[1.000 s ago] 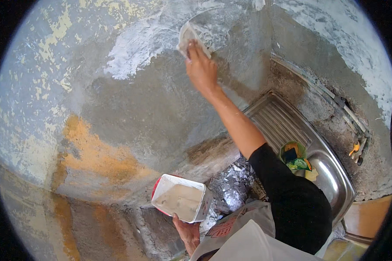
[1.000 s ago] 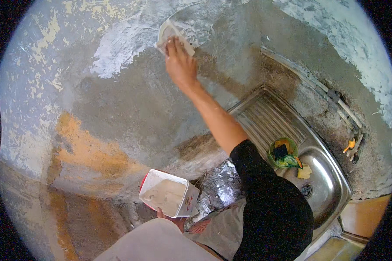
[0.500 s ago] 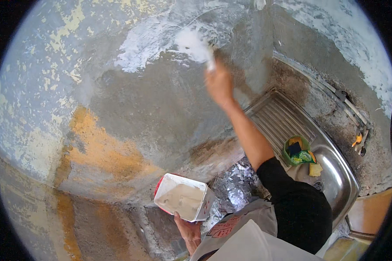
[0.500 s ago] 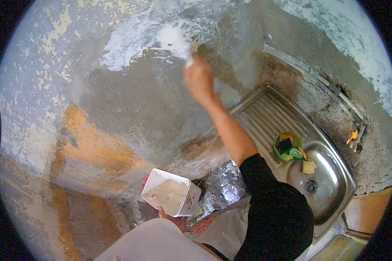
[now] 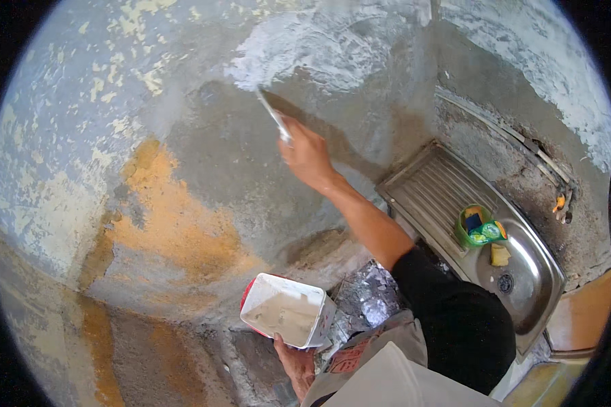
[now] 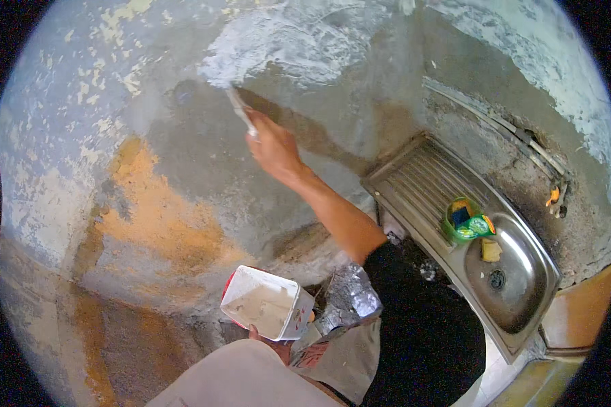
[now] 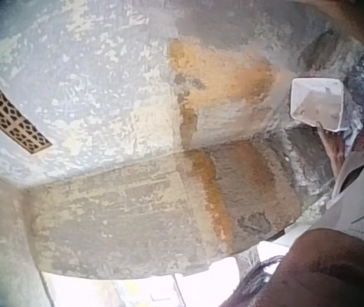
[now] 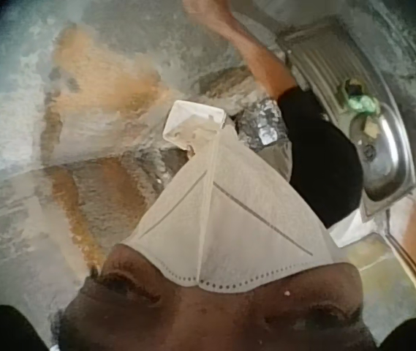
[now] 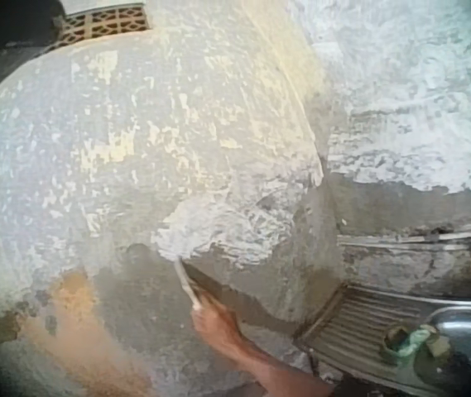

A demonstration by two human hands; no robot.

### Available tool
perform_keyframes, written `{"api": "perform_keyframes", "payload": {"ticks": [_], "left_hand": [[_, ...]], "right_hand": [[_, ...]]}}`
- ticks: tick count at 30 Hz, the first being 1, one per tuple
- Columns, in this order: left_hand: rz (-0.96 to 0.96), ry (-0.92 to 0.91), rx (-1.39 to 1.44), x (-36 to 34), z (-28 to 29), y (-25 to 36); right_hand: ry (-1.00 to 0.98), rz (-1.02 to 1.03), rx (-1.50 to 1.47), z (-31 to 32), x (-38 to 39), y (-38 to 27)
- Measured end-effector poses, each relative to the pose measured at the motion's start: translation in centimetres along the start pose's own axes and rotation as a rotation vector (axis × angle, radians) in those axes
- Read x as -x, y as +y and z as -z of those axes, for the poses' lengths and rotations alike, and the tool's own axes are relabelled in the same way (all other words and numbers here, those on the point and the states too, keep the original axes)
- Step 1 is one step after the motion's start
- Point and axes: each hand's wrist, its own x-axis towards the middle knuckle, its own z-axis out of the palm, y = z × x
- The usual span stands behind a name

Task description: The person applies white plaster to a wall by taking it from a small bucket and spreading it with a spatula or trowel.

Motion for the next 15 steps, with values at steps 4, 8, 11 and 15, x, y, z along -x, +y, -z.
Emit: {"api": "perform_keyframes", "payload": {"ticks": [4,8,11,15], "left_hand": [[0.017,-0.053,0.011,-0.7,1.1,1.1],[0.002,0.037,0.002,-1.3,3.5,1.8],[0.009,0.0,0.052,-2.7,4.5,1.5],[-0.025,0.007,0.05,-0.8,6.1,3.8]], "right_hand": [[0.141,-0.17,-0.056,3.9,-0.8,2.4],[0.259,-0.015,0.282,-0.5,-4.3,1.3],[0.382,0.289,0.67,-7.3,-3.3,1.8],[0.098,0.125,0.239,-6.5,4.1,-5.0]]}}
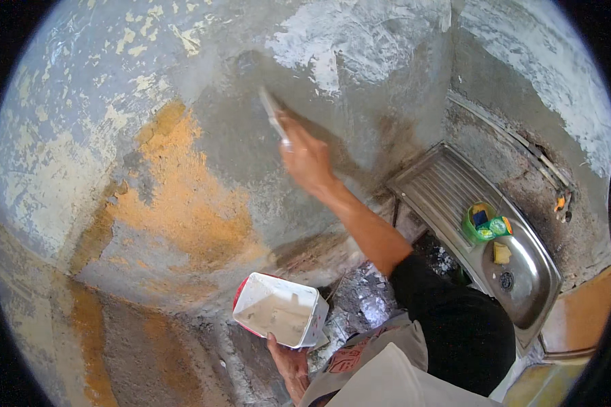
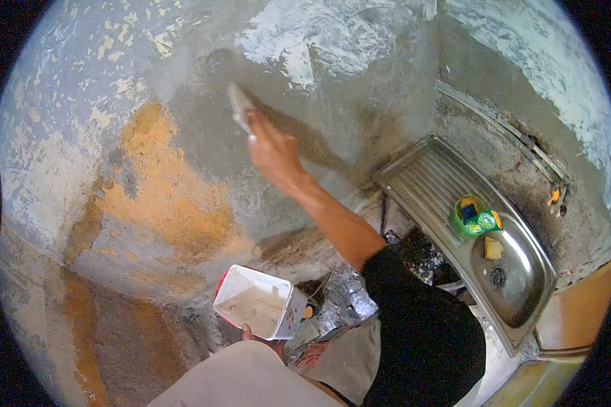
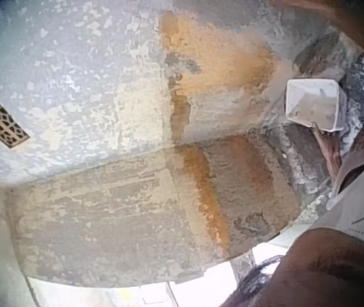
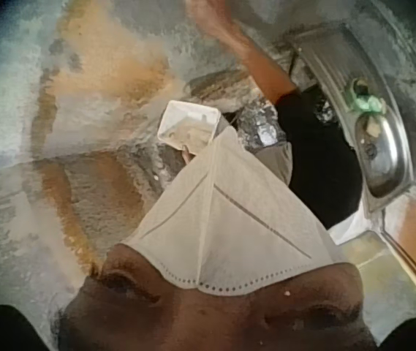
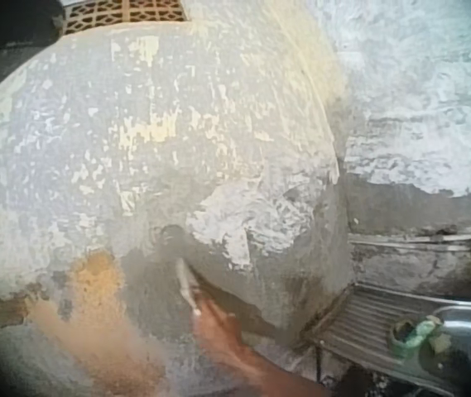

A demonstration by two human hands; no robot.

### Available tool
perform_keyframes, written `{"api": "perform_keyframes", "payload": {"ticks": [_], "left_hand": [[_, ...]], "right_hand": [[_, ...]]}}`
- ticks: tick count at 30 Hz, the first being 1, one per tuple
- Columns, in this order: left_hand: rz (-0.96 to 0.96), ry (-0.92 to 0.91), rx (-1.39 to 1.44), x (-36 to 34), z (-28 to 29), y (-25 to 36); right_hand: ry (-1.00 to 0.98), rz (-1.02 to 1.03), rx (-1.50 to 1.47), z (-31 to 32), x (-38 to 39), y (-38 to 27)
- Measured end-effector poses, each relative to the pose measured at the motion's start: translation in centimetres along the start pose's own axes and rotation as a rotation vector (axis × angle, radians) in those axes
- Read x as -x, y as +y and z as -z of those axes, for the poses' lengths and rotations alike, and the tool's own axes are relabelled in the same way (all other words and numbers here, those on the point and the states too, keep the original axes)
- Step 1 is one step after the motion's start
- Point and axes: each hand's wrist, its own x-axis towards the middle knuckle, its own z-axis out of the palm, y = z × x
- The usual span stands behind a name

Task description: The person applies white plaster to a wall by taking it from a small bucket and spreading it with a spatula or trowel.

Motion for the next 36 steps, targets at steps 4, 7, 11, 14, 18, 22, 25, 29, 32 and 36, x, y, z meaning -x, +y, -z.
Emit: {"api": "perform_keyframes", "payload": {"ticks": [4,7,11,14,18,22,25,29,32,36], "left_hand": [[0.063,-0.025,-0.009,-1.8,1.8,-0.4],[0.058,0.059,-0.04,-1.6,1.4,-0.7],[0.019,-0.034,-0.02,-1.2,0.5,-0.8],[0.039,0.027,-0.002,-0.4,1.1,-0.5],[0.043,0.023,0.019,-0.8,2.5,-0.8],[0.003,0.095,-0.029,-0.2,1.4,-2.1],[0.023,0.096,-0.043,-0.8,0.6,-2.6],[0.006,0.155,-0.008,-0.7,-1.0,-2.2],[0.004,0.059,0.025,-1.1,-1.2,-2.5],[-0.016,0.073,-0.012,-1.9,-4.3,-4.9]], "right_hand": [[0.174,-0.229,0.045,6.1,-4.7,9.0],[0.287,-0.339,0.147,4.2,-9.5,12.0],[0.253,-0.212,0.119,-0.1,-9.4,3.7],[0.117,-0.044,-0.042,-0.2,-4.6,-0.8],[0.037,-0.091,-0.026,5.4,-4.5,2.0],[0.246,-0.133,0.251,6.3,-11.8,12.5],[0.444,0.219,0.472,0.6,-9.8,15.1],[0.052,0.325,0.26,0.9,-0.4,9.9],[0.017,0.475,0.11,7.3,-5.4,11.6],[0.209,0.621,0.291,13.0,-18.1,16.4]]}}
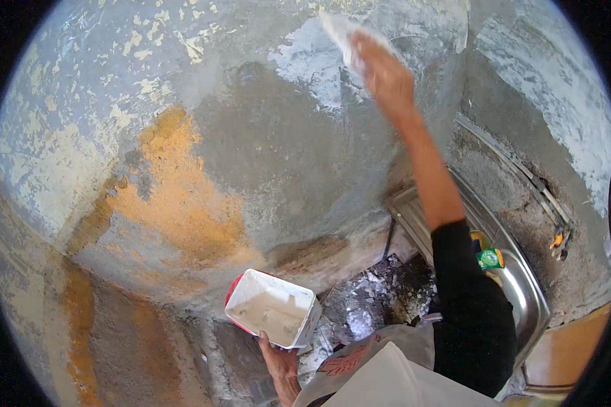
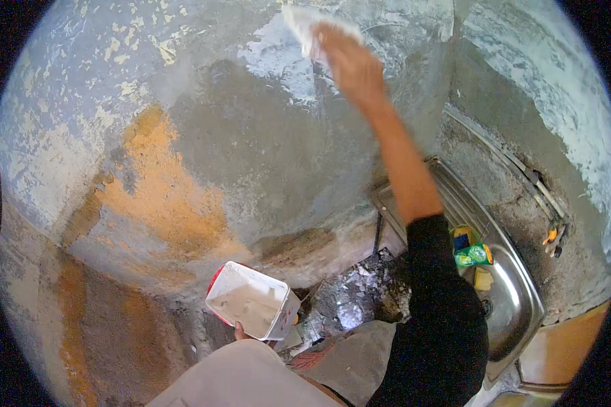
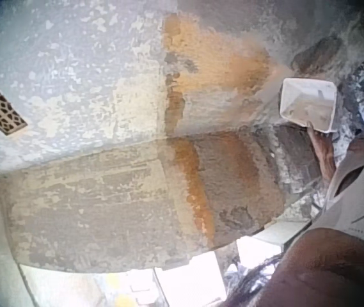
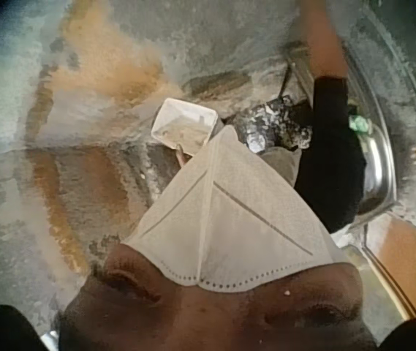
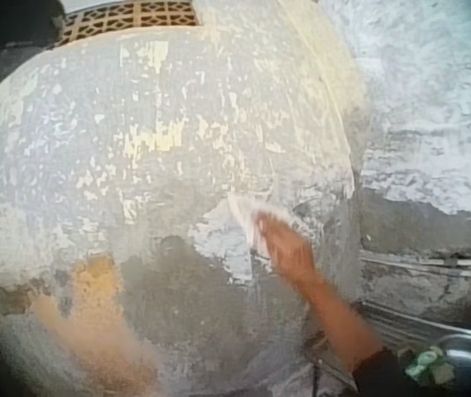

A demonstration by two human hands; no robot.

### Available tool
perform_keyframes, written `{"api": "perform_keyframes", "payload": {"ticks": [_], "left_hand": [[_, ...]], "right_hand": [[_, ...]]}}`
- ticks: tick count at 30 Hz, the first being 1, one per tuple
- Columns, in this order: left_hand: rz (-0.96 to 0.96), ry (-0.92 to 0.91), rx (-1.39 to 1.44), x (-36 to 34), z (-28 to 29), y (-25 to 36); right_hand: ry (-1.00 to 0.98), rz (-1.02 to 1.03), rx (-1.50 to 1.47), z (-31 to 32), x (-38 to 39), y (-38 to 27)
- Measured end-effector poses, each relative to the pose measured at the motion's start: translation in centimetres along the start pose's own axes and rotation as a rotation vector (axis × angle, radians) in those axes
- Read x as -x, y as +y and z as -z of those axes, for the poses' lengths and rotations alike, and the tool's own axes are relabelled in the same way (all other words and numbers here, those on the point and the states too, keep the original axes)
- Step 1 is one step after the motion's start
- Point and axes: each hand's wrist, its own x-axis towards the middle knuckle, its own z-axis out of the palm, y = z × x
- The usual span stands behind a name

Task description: The person applies white plaster to a wall by taking it from a small bucket and spreading it with a spatula or trowel.

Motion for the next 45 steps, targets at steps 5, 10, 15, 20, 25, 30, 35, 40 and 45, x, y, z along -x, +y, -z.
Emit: {"api": "perform_keyframes", "payload": {"ticks": [5,10,15,20,25,30,35,40,45], "left_hand": [[0.021,-0.028,0.062,1.3,-1.1,-2.5],[-0.016,0.016,0.073,1.6,-3.7,-4.7],[-0.004,-0.095,0.044,2.7,-9.0,-4.4],[-0.032,-0.091,0.005,3.9,-10.5,-4.5],[-0.018,-0.152,0.015,4.8,-9.7,-5.6],[-0.036,-0.078,0.009,5.8,-9.3,-6.0],[-0.004,-0.076,0.031,5.3,-7.4,-5.4],[-0.044,-0.01,-0.052,5.9,-8.1,-4.2],[-0.042,-0.007,-0.09,5.0,-7.4,-2.9]], "right_hand": [[-0.05,0.156,0.005,-4.4,-2.3,1.8],[-0.255,0.122,0.042,-5.6,9.2,-2.2],[-0.371,0.048,-0.005,-4.7,18.5,-3.5],[-0.52,-0.002,-0.256,-0.3,19.7,-3.1],[-0.6,-1.074,-0.895,5.7,17.0,2.2],[0.408,-1.619,-1.718,3.9,15.4,9.0],[0.739,-1.547,-1.531,3.3,18.2,11.8],[0.467,-1.271,-0.531,1.6,15.8,13.0],[0.223,-0.983,-0.199,-6.2,9.9,10.8]]}}
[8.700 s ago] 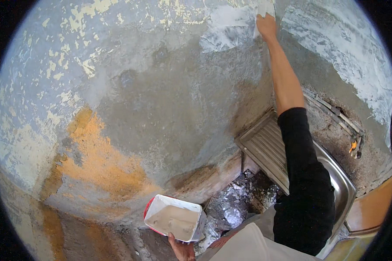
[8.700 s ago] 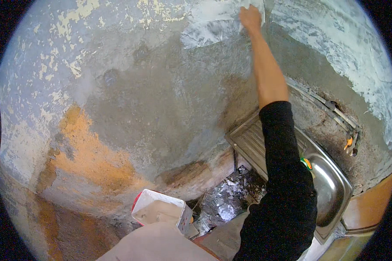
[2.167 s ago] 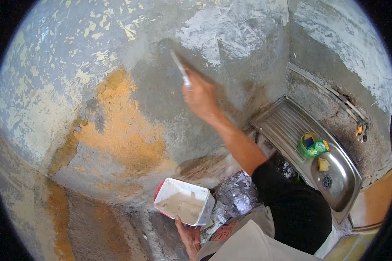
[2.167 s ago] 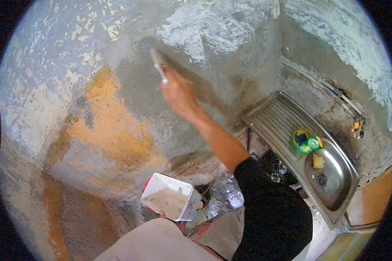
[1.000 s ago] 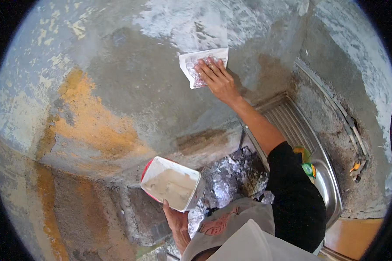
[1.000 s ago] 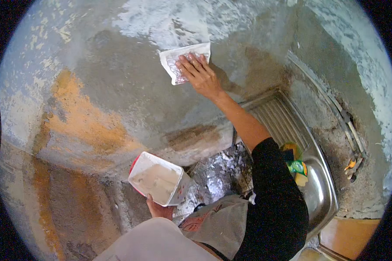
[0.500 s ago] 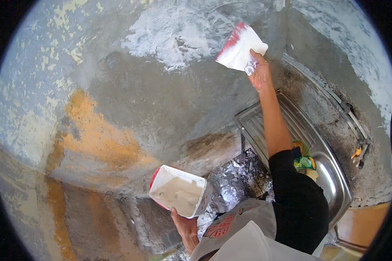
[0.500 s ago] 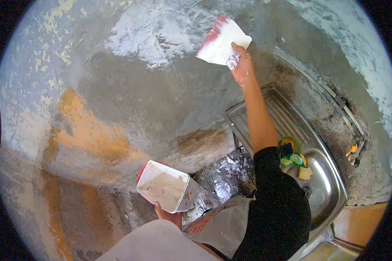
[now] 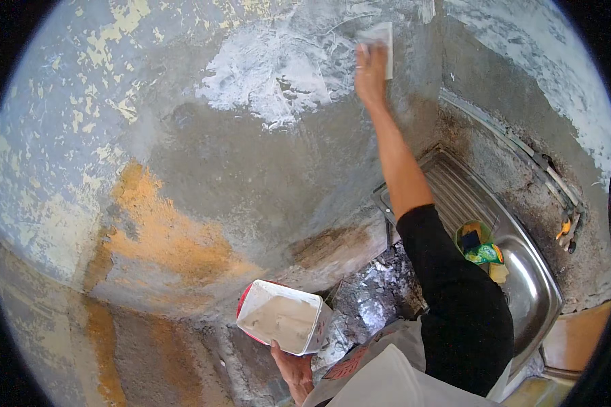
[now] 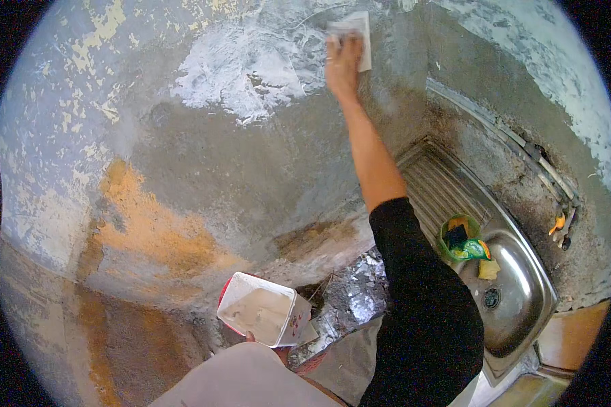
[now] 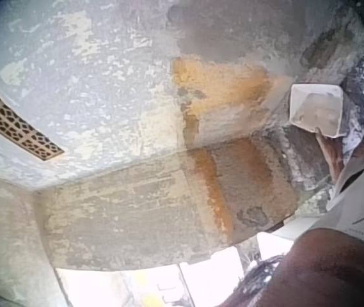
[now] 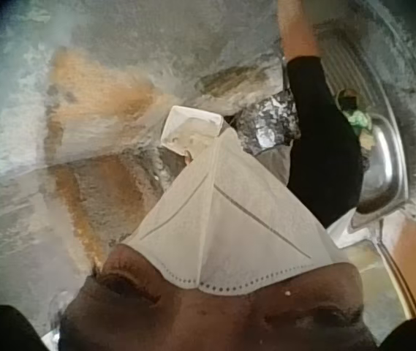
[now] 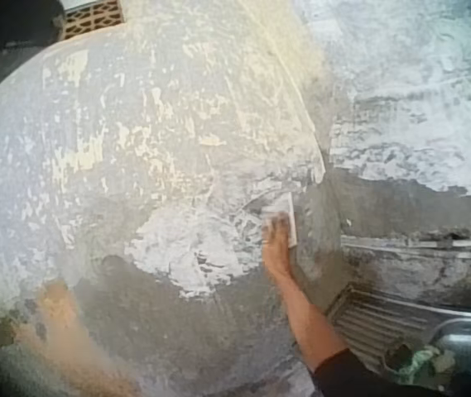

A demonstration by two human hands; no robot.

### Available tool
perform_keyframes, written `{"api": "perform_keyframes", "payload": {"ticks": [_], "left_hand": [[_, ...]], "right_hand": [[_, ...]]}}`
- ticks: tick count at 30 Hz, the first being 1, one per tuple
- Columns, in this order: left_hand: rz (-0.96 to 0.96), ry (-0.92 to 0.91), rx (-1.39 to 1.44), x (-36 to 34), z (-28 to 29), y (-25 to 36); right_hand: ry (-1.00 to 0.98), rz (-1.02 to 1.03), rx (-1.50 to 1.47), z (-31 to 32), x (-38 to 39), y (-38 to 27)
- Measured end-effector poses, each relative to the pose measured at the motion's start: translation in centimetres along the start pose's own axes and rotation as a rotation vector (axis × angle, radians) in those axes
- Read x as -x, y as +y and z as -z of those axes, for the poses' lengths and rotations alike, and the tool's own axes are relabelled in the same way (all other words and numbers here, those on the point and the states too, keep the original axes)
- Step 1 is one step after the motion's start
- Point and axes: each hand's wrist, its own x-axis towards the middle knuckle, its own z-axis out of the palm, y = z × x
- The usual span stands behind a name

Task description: The person applies white plaster to a wall by taking it from a small bucket and spreading it with a spatula or trowel.

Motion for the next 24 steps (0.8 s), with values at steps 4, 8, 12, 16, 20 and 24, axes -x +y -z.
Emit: {"api": "perform_keyframes", "payload": {"ticks": [4,8,12,16,20,24], "left_hand": [[-0.018,0.033,0.0,-0.2,-0.6,0.8],[-0.019,0.009,-0.008,-0.4,-1.5,1.3],[0.032,-0.052,-0.013,-1.7,-2.6,1.1],[0.02,-0.043,-0.03,-2.8,-2.7,0.4],[0.026,-0.05,-0.044,-2.7,-6.3,0.2],[0.031,-0.089,-0.039,-3.6,-8.9,-0.9]], "right_hand": [[-0.176,0.081,0.229,-1.7,0.9,1.0],[-0.185,0.137,0.187,-0.1,-0.5,5.1],[-0.088,0.137,0.256,2.0,-4.6,11.7],[-0.178,0.11,0.408,3.8,-3.9,16.3],[-0.142,-0.137,0.354,6.7,-4.4,22.1],[-0.285,-0.301,0.374,11.5,-5.0,26.2]]}}
